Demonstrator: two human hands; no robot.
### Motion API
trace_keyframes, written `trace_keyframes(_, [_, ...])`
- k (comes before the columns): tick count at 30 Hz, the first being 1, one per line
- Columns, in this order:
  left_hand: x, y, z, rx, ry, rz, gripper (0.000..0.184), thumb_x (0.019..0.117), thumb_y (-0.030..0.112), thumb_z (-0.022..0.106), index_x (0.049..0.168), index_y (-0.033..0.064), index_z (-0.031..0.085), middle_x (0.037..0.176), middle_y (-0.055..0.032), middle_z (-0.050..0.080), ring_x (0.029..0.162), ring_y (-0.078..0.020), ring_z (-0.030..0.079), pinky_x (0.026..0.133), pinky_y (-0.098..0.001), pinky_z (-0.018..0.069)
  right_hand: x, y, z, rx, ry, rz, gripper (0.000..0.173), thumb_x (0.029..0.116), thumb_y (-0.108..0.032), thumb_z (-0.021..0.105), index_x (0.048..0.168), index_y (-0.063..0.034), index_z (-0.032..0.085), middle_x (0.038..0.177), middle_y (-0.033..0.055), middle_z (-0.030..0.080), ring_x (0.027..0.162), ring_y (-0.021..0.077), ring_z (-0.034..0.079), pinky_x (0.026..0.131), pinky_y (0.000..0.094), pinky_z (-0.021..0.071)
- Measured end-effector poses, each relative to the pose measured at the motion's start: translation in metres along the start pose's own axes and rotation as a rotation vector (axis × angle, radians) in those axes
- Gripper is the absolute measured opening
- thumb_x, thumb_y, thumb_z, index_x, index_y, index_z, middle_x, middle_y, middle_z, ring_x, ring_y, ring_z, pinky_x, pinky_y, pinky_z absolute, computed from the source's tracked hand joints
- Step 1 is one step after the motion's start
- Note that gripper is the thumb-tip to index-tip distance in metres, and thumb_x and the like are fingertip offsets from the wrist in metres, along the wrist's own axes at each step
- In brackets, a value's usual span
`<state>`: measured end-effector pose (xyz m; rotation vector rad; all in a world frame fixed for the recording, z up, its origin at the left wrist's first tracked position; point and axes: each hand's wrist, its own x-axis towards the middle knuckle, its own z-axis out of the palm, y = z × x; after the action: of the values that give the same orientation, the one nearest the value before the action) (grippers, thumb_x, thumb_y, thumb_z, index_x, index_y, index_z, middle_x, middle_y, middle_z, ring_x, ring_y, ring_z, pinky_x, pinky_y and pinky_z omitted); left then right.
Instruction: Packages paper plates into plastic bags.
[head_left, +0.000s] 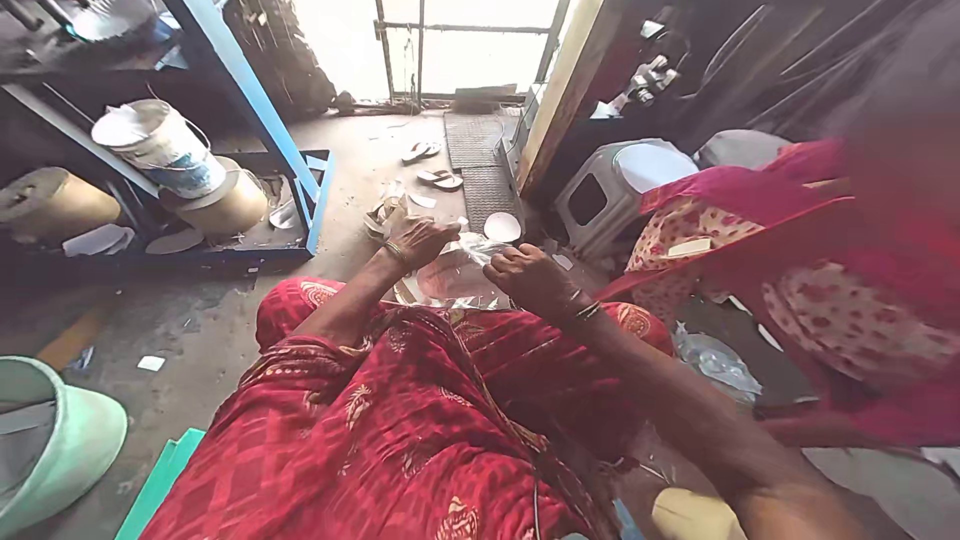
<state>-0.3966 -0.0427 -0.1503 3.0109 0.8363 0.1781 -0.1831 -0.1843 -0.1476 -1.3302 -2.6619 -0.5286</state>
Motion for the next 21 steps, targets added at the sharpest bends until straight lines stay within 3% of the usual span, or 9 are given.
trace_keyframes(4, [0.006,0.010,0.009,-0.034,-0.149,-0.114,0.030,0.1096,0.023,0.043,0.119,0.0068,0.067,0.099,-0.0198,0.072,0.097,-0.0422,0.070,0.085,-0.0606,0.0531,-0.005,0.000,0.015,0.060,-0.107,-0.027,0.011,0.0895,0.007,0.064,0.096,0.0001,0.069,0.085,0.0155,0.067,0.083,0.0334,0.069,0.067,0.0465,0.0528])
trace_keyframes(7, [0.010,0.021,0.020,-0.328,-0.213,-0.253,0.040,0.1119,0.030,0.036,0.115,0.0016,0.064,0.102,-0.0231,0.069,0.100,-0.0427,0.068,0.085,-0.0644,0.0505,-0.005,-0.009,0.020,0.082,-0.066,-0.020,0.011,0.0918,0.007,0.060,0.094,-0.0001,0.068,0.083,0.0152,0.066,0.081,0.0324,0.068,0.064,0.0447,0.0517])
trace_keyframes(9, [0.013,0.035,0.028,-0.618,-0.114,-0.310,0.041,0.1118,0.025,0.037,0.111,-0.0058,0.065,0.101,-0.0244,0.067,0.099,-0.0391,0.066,0.090,-0.0596,0.0494,0.005,-0.010,0.021,0.074,0.060,-0.008,0.010,0.0911,0.007,0.061,0.091,0.0000,0.069,0.084,0.0155,0.066,0.077,0.0317,0.067,0.062,0.0436,0.0518])
trace_keyframes(12, [0.012,0.054,0.023,-1.047,0.017,-0.400,0.037,0.1099,0.013,0.040,0.131,-0.0120,0.057,0.123,-0.0278,0.064,0.116,-0.0317,0.061,0.106,-0.0472,0.0449,0.027,-0.001,0.017,0.121,0.202,0.056,0.012,0.0905,0.006,0.063,0.096,0.0001,0.072,0.094,0.0169,0.069,0.083,0.0340,0.069,0.068,0.0464,0.0553])
trace_keyframes(14, [0.008,0.050,0.018,-1.156,0.048,-0.401,0.035,0.1104,0.017,0.040,0.127,-0.0070,0.061,0.100,-0.0140,0.065,0.091,-0.0154,0.059,0.089,-0.0341,0.0494,0.033,0.010,0.014,0.221,0.314,0.132,0.016,0.0891,0.008,0.065,0.097,-0.0018,0.075,0.091,0.0168,0.071,0.087,0.0365,0.070,0.073,0.0497,0.0561])
trace_keyframes(15, [0.005,0.048,0.014,-1.187,0.042,-0.375,0.033,0.1106,0.017,0.040,0.121,-0.0043,0.063,0.086,-0.0045,0.059,0.077,-0.0073,0.053,0.075,-0.0265,0.0469,0.034,0.015,0.012,0.278,0.346,0.174,0.018,0.0891,0.008,0.064,0.097,-0.0033,0.076,0.091,0.0157,0.071,0.090,0.0364,0.069,0.078,0.0501,0.0561])
trace_keyframes(16, [0.003,0.046,0.008,-1.210,0.016,-0.333,0.032,0.1107,0.017,0.038,0.117,-0.0020,0.063,0.078,0.0014,0.053,0.070,-0.0032,0.048,0.069,-0.0224,0.0447,0.036,0.020,0.012,0.343,0.377,0.211,0.020,0.0902,0.009,0.062,0.095,-0.0046,0.076,0.091,0.0143,0.072,0.093,0.0352,0.069,0.081,0.0488,0.0563])
trace_keyframes(19, [0.002,0.040,-0.003,-1.097,-0.018,-0.154,0.031,0.1095,0.016,0.036,0.114,-0.0011,0.061,0.072,0.0029,0.048,0.063,-0.0040,0.045,0.062,-0.0227,0.0411,0.038,0.032,0.016,0.634,0.508,0.279,0.015,0.0938,0.003,0.063,0.089,-0.0008,0.076,0.097,0.0158,0.073,0.100,0.0298,0.070,0.092,0.0429,0.0557])
trace_keyframes(21, [0.003,0.039,-0.013,-0.901,-0.026,-0.062,0.029,0.1090,0.018,0.042,0.112,-0.0042,0.061,0.080,-0.0065,0.055,0.070,-0.0127,0.053,0.069,-0.0310,0.0473,0.036,0.037,0.021,0.821,0.520,0.340,0.012,0.0951,-0.005,0.066,0.095,0.0026,0.076,0.102,0.0173,0.072,0.098,0.0248,0.070,0.092,0.0380,0.0564])
